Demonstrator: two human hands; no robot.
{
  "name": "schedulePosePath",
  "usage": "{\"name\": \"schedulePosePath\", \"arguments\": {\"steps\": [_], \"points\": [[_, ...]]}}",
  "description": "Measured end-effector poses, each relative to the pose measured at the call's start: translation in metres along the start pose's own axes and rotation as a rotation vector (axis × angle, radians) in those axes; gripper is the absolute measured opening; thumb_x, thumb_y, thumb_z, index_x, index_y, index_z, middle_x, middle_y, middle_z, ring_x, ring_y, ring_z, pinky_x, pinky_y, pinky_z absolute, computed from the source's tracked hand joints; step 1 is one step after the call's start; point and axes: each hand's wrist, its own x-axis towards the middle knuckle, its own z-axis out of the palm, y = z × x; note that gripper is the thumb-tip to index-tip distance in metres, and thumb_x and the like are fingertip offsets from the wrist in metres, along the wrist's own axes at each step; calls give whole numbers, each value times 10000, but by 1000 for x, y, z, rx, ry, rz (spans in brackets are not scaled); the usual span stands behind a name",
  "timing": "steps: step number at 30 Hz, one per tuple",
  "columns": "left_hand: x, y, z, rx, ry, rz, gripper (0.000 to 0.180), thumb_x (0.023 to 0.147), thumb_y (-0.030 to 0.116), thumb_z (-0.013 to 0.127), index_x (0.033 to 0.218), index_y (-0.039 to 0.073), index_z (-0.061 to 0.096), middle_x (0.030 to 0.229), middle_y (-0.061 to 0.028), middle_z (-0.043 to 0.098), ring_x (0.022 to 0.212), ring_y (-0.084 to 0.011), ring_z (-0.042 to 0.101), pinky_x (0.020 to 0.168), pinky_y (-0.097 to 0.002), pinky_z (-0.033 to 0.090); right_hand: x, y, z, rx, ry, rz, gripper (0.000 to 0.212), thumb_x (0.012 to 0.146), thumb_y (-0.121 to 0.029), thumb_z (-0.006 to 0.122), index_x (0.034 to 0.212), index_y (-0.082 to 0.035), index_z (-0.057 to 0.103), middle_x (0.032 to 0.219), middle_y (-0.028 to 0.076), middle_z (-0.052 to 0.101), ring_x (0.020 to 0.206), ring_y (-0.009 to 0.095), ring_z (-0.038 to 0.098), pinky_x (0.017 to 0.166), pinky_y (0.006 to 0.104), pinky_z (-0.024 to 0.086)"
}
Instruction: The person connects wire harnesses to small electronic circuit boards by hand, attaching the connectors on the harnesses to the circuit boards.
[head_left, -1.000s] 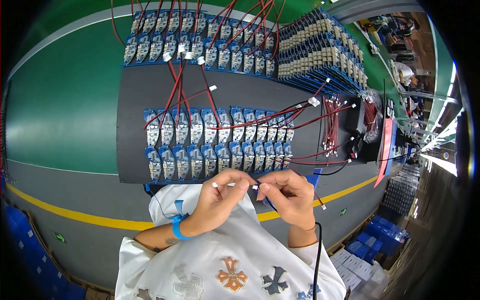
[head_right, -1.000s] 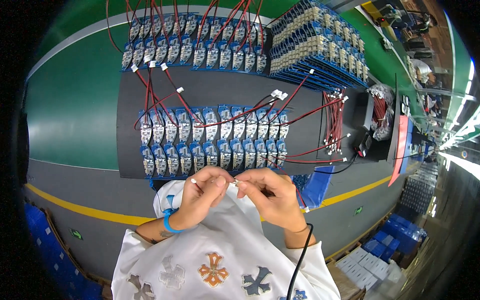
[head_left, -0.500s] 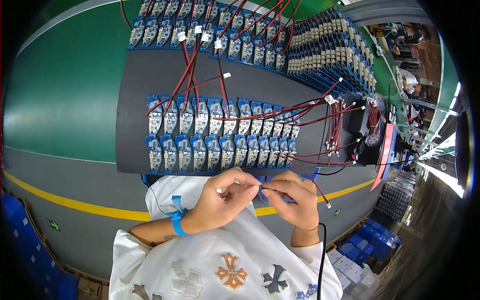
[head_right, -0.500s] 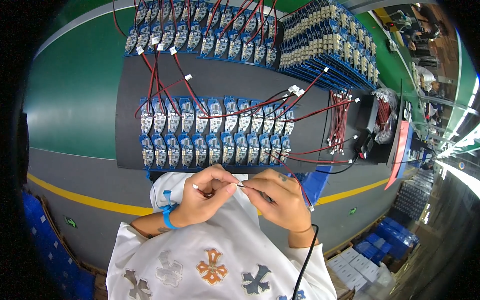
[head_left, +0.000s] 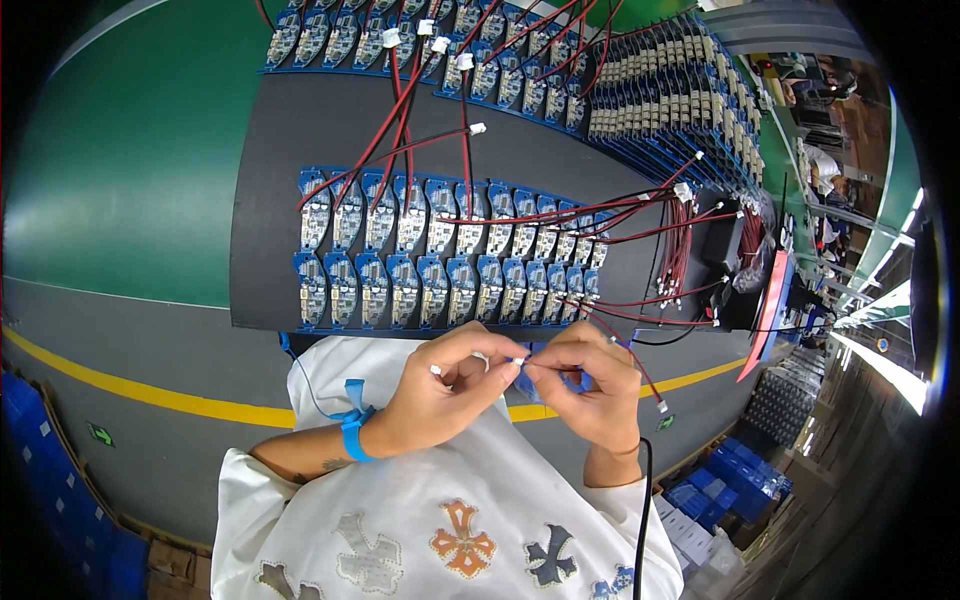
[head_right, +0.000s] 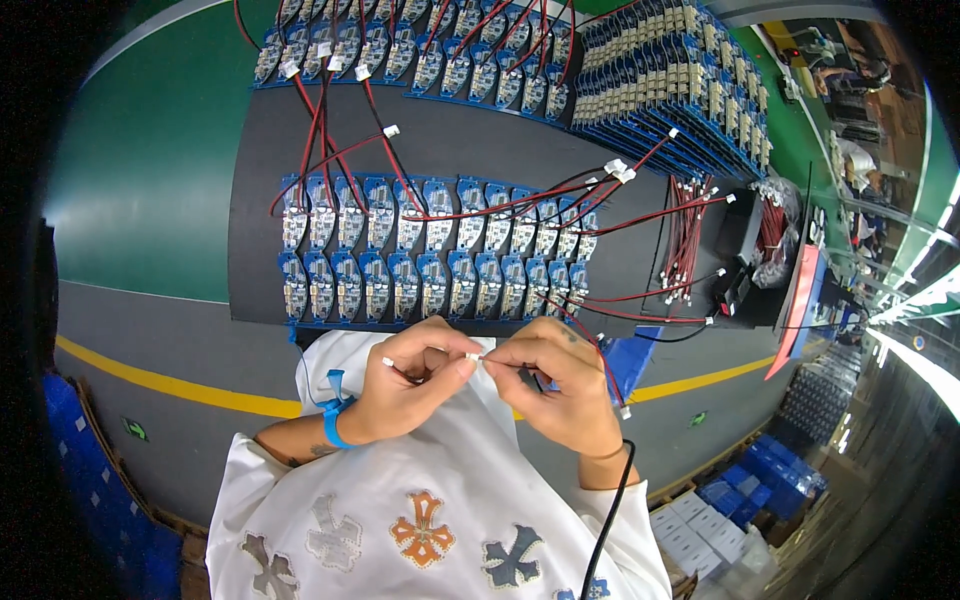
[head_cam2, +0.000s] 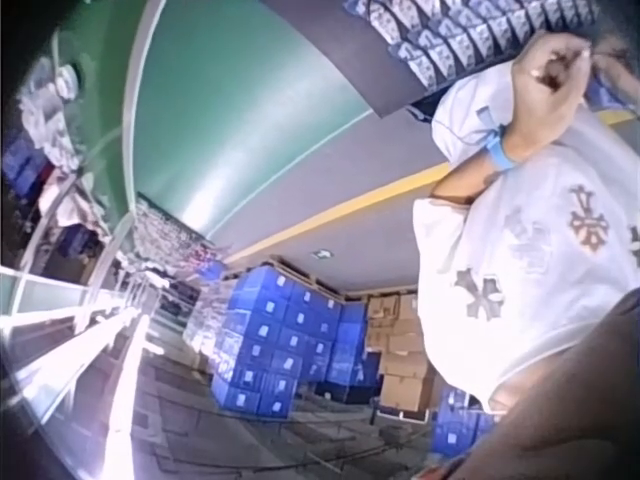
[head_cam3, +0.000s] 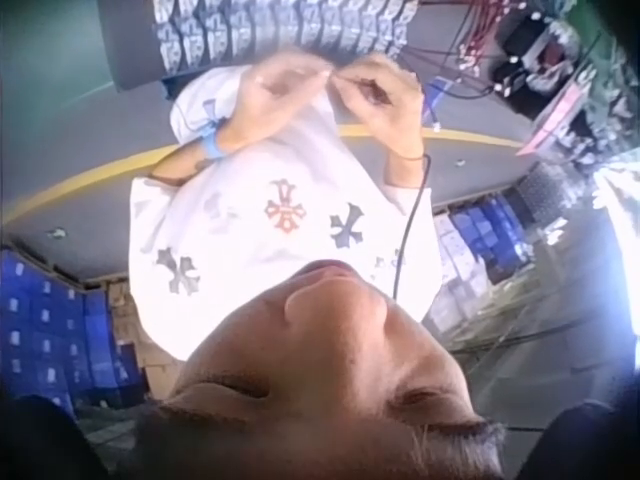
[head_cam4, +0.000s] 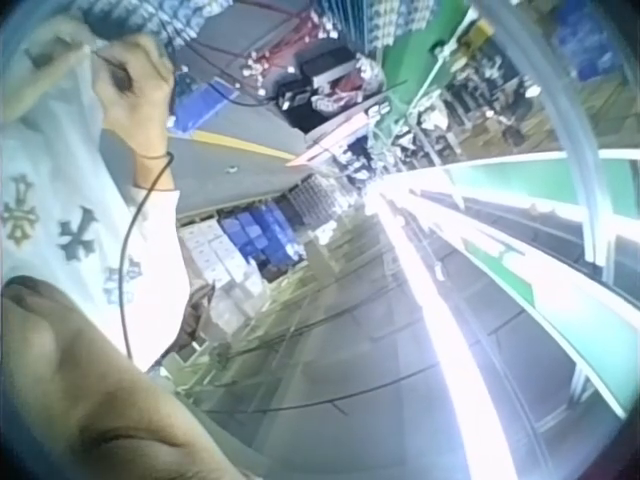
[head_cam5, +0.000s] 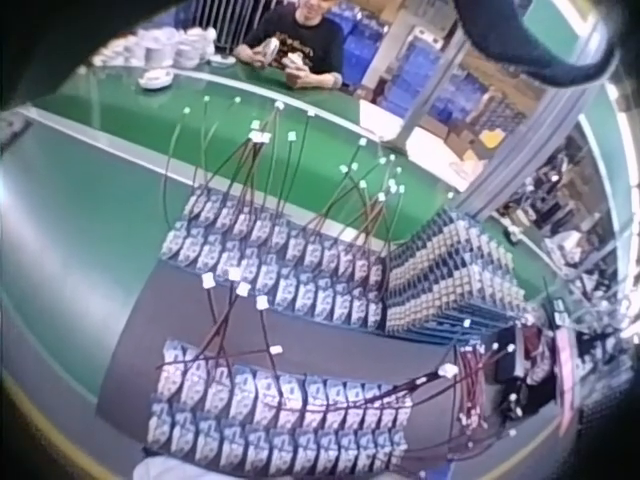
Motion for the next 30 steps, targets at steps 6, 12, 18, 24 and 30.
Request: {"name": "schedulePosePath", "arguments": {"steps": [6, 12, 18, 24, 30], "points": [[-3, 3, 3, -73, 80, -168, 242, 892, -39, 533, 1131, -2, 521, 860, -2, 531, 599, 26, 424, 484, -160, 286, 21, 12, -5, -613, 131, -206, 178, 659, 19, 701, 817, -43, 650, 734, 39, 552, 650, 218, 532, 507, 314, 440], [-4, 1, 5, -101, 76, -186, 187, 894, -21, 543, 1079, 5, 538, 857, 3, 538, 593, 26, 416, 482, -161, 283, 28, 14, -5, -788, -32, -169, 117, 701, -27, 685, 810, -50, 650, 729, 33, 537, 667, 212, 535, 510, 329, 433], [-4, -2, 4, -107, 86, -177, 145, 899, -19, 539, 1042, 3, 551, 859, 5, 546, 603, 25, 420, 486, -162, 281, 33, 13, -9, -868, -141, -202, 132, 674, -30, 673, 800, -55, 642, 729, 32, 518, 677, 202, 540, 497, 328, 445], [-1, -1, 6, -111, 82, -184, 123, 901, -16, 541, 1023, -1, 557, 862, 1, 562, 605, 27, 417, 490, -161, 287, 39, 7, -12, -992, -241, -246, 153, 632, -12, 613, 781, -43, 613, 746, 39, 514, 696, 195, 554, 473, 298, 458], [1, -1, 8, -102, 104, -151, 113, 908, 6, 542, 1019, 14, 562, 834, 26, 550, 589, 28, 407, 475, -161, 279, 42, 2, -5, -1047, -366, -252, 92, 656, -35, 568, 733, -8, 526, 782, 94, 504, 748, 218, 564, 509, 295, 486]]}}
